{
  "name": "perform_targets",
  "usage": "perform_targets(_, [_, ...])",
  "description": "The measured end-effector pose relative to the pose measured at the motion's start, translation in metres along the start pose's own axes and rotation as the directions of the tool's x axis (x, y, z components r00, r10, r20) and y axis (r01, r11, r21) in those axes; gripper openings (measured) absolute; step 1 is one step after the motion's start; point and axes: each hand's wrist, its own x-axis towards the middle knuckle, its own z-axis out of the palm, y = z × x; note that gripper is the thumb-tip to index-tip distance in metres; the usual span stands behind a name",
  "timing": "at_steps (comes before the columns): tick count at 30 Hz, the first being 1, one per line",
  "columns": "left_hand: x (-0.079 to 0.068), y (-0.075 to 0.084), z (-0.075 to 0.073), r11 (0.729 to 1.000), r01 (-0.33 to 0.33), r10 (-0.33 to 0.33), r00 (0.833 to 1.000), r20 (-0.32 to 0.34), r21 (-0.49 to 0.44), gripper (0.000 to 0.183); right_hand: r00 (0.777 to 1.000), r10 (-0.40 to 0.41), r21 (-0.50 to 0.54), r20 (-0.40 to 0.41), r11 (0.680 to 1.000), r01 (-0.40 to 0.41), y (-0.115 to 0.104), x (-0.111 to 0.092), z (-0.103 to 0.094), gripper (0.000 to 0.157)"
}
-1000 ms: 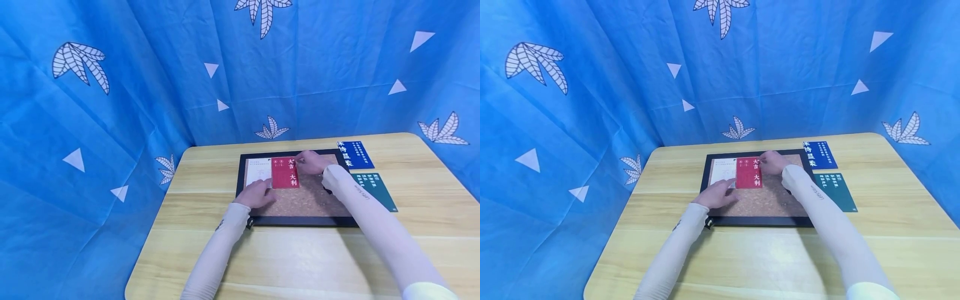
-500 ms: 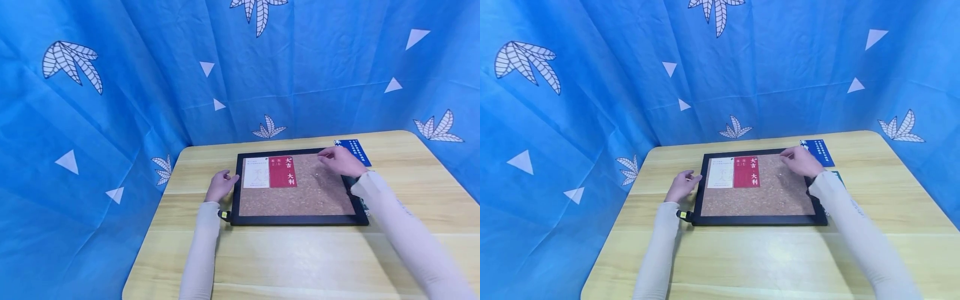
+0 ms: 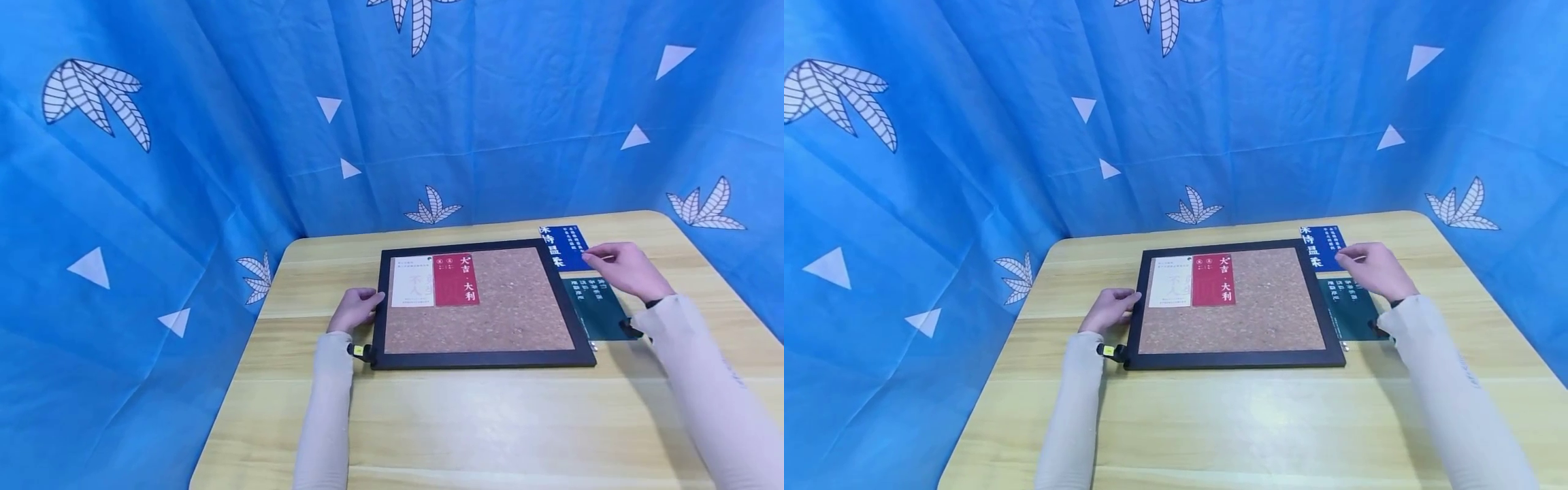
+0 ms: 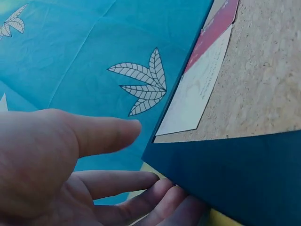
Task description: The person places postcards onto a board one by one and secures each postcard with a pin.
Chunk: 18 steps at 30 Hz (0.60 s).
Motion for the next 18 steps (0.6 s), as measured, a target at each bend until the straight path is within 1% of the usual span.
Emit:
perform_targets(4, [0.002, 0.001, 0.002, 0.999, -0.02, 0.02, 1.0, -0.017, 0.036, 0.046, 1.0, 0.014, -0.013, -0.027, 1.0, -0.014, 0.018, -0.003, -0.002, 0.07])
perform_targets(7, [0.002, 0.001, 0.003, 0.998, -0.024, 0.025, 0.999, -0.025, 0.055, 0.046, 0.998, 0.046, -0.025, -0.032, 0.999, -0.047, 0.03, -0.008, -0.002, 0.069])
perform_targets(11, [0.003, 0.001, 0.004, 0.993, -0.034, 0.038, 0.999, -0.029, 0.115, 0.048, 0.994, 0.106, -0.035, -0.011, 0.994, -0.107, 0.044, -0.015, -0.001, 0.072])
perform_targets(14, [0.004, -0.001, 0.004, 0.986, -0.04, 0.048, 0.998, -0.041, 0.162, 0.048, 0.991, 0.137, -0.053, 0.009, 0.989, -0.136, 0.052, -0.018, 0.0, 0.076])
perform_targets(18, [0.005, -0.003, 0.006, 0.985, -0.042, 0.051, 0.997, -0.051, 0.169, 0.047, 0.984, 0.174, -0.07, 0.045, 0.983, -0.17, 0.058, -0.02, 0.002, 0.085])
